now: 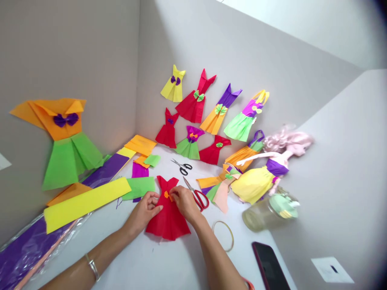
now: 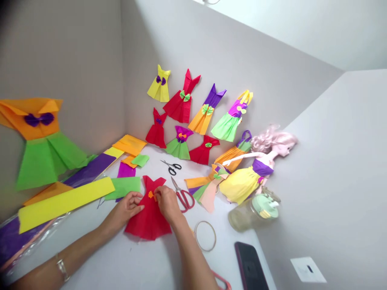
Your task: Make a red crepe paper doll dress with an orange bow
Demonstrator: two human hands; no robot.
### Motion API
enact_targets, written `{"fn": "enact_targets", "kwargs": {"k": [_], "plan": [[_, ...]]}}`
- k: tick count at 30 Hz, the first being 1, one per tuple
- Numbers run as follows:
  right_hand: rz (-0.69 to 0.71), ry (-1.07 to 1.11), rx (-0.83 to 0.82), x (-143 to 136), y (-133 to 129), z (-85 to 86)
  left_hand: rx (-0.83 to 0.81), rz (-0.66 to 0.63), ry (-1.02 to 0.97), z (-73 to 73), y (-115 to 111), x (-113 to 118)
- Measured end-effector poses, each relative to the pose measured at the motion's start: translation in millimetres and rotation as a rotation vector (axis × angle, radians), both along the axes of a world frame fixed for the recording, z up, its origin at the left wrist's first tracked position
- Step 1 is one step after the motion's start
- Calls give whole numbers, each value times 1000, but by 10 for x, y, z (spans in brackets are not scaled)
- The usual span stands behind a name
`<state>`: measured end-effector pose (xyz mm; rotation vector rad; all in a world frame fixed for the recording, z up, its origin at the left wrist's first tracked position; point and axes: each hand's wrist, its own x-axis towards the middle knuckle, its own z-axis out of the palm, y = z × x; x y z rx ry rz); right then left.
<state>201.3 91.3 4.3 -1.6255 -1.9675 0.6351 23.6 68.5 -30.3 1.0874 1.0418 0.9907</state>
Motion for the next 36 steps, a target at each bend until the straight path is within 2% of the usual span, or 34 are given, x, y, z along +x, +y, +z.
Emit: {"fn": "enact_targets", "kwargs": {"k": [4,7,10,13,17,21,24,29,36], "plan": [[-67,131,-13,45,-92,-25,-6,8,-15,36,1,-22],[-173,275,-41,143,-189,-96,-38,-8,-52,137,-44,-52],[-230,469,-129,231,-355,-138,-128,-67,-202,266,-108,-73],[-199,689,-266,251,-584,-111,-179,-158,-353,374,-176,-78],[-95,907,-420,181,-861,-48,-156,-303,-408,450,-270,-76],[-52,1156,-432,112,-983,-12,-173,-435,-428,452,-310,-86],[-35,1334,-381,98,-1018,48,-226,-415,-486,386,-270,-84],[86,1288,-353,92,-1104,159,-263,-349,-592,278,-209,-61],[56,1176,-344,70,-1118,51,-193,-281,-430,348,-296,-30]]}}
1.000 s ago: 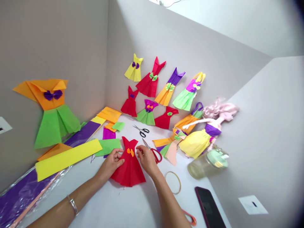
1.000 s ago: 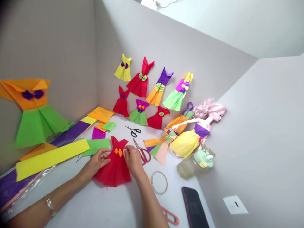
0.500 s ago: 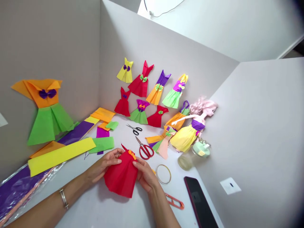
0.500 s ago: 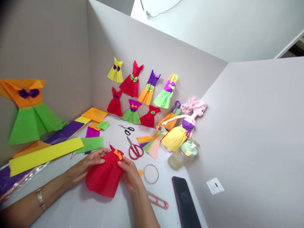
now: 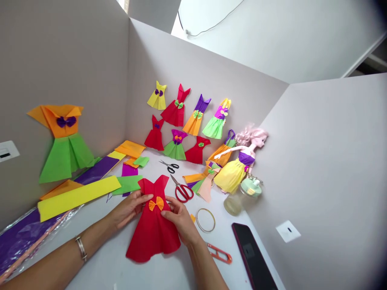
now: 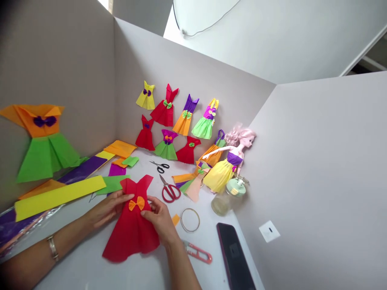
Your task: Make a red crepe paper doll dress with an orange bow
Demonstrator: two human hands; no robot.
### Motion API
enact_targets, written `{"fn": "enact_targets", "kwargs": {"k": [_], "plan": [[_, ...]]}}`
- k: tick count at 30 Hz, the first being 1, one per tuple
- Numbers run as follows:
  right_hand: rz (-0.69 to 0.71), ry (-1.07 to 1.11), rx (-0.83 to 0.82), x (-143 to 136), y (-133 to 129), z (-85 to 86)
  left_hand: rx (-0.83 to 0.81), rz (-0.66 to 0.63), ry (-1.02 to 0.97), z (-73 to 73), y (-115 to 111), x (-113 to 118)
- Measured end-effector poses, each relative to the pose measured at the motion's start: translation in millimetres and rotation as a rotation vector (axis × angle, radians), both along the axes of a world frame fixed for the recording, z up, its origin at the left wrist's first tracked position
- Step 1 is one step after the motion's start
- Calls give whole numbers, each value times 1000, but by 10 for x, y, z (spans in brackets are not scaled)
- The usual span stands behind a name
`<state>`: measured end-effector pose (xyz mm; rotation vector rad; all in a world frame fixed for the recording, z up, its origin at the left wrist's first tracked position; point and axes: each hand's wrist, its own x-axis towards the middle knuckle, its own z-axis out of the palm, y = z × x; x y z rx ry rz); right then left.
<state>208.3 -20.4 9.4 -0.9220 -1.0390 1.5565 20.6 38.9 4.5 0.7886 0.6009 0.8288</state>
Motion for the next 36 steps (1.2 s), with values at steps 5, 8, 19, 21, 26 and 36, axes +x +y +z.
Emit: {"fn": "enact_targets", "kwargs": {"k": [5,8,19,21,26,36], "plan": [[36,-148,44,-13,7,-34,12,78,59,-1,7,10],[127,-193,-33,-15,-8,-58,0,146,62,-7,37,-2],[190,-834,62,310,42,43,-112,299,41,-28,129,-43],[-68,-941,114,407,123,-16,-123,289,50,-52,121,-41],[-511,-1177,267,602,247,-240,-143,259,78,-97,104,-29],[-586,-1400,377,796,275,-304,-129,200,112,-89,93,-17]]}}
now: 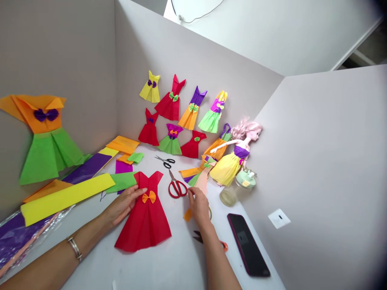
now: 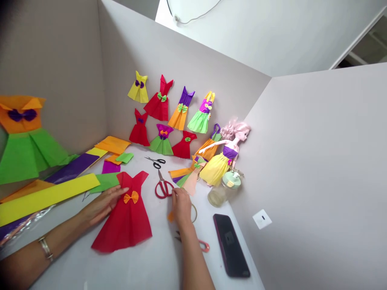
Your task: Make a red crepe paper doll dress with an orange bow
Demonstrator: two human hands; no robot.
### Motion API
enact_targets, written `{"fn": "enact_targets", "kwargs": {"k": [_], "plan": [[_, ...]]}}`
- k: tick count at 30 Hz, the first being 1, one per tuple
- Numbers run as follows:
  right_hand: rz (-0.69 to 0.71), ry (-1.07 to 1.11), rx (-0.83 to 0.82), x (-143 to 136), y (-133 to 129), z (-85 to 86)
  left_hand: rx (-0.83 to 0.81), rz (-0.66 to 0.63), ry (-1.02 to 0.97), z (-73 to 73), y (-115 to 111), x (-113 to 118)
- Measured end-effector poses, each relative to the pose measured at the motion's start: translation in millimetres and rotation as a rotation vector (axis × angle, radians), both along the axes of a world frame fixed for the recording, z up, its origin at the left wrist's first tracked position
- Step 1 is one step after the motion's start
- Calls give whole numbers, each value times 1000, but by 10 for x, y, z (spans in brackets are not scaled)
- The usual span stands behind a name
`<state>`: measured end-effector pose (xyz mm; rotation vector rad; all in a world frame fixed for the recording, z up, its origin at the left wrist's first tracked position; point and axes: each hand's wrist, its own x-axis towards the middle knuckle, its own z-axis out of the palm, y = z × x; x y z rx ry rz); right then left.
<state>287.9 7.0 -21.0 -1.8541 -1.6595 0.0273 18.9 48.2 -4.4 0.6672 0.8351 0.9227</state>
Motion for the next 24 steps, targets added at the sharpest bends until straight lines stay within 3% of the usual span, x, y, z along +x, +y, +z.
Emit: {"fn": "enact_targets", "kwargs": {"k": [3,8,14,19,24], "plan": [[-35,-44,1,-8,-10,29,42,-77,-11,-18,-7,-3],[77,-167,-97,-198,41,32,49,-112,130,-50,-16,9],[-22,-251,-185,-164,14,70,117,-98,206,-38,10,-6],[72,-255,-227,-171,-96,121,173,-178,242,-62,10,-3],[-23,-193,-205,-80,-115,218,359,-4,344,-62,19,45]]}}
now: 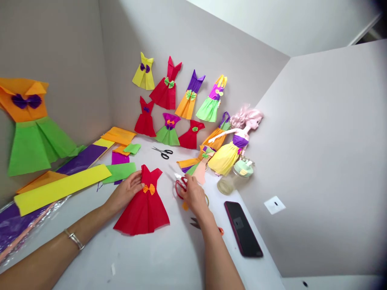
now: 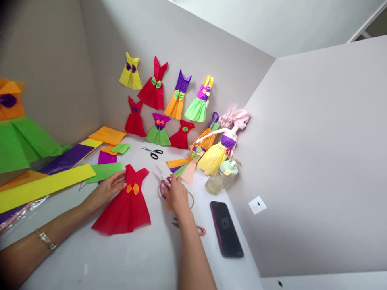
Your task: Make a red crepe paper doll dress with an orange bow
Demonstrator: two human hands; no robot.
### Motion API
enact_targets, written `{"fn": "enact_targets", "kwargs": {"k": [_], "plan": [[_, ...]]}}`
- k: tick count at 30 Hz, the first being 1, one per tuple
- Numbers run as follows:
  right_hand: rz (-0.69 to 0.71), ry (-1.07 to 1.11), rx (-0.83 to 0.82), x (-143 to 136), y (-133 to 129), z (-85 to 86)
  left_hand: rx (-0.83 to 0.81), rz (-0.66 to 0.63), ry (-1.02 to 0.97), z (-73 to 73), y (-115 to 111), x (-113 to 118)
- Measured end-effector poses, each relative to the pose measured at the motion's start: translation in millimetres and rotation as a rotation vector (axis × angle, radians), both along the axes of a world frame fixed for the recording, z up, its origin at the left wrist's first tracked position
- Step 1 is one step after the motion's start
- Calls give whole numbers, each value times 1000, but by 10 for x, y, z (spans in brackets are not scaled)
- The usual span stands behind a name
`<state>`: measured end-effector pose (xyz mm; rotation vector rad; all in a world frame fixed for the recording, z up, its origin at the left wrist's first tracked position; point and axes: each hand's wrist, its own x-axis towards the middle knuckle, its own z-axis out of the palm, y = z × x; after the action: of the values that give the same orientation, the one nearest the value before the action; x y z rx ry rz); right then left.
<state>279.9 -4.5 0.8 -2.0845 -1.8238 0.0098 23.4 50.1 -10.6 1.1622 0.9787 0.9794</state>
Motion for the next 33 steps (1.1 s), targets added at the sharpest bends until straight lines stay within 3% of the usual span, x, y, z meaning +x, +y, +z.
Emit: {"fn": "enact_targets", "kwargs": {"k": [5,8,11,16,24,28,33], "plan": [[-202,53,84,504,-82,175,179,180,64,134,-45,-27],[-297,57,49,746,-185,179,212,165,104,193,-109,-23],[-299,63,-16,815,-260,87,216,109,131,202,-173,8],[-235,112,-29,742,-257,-26,185,-24,139,180,-269,80],[45,379,131,419,-160,156,121,-277,63,101,-403,171],[173,505,167,133,-165,191,150,-269,45,108,-440,192],[232,597,134,-62,-172,204,385,-222,130,158,-489,177]]}}
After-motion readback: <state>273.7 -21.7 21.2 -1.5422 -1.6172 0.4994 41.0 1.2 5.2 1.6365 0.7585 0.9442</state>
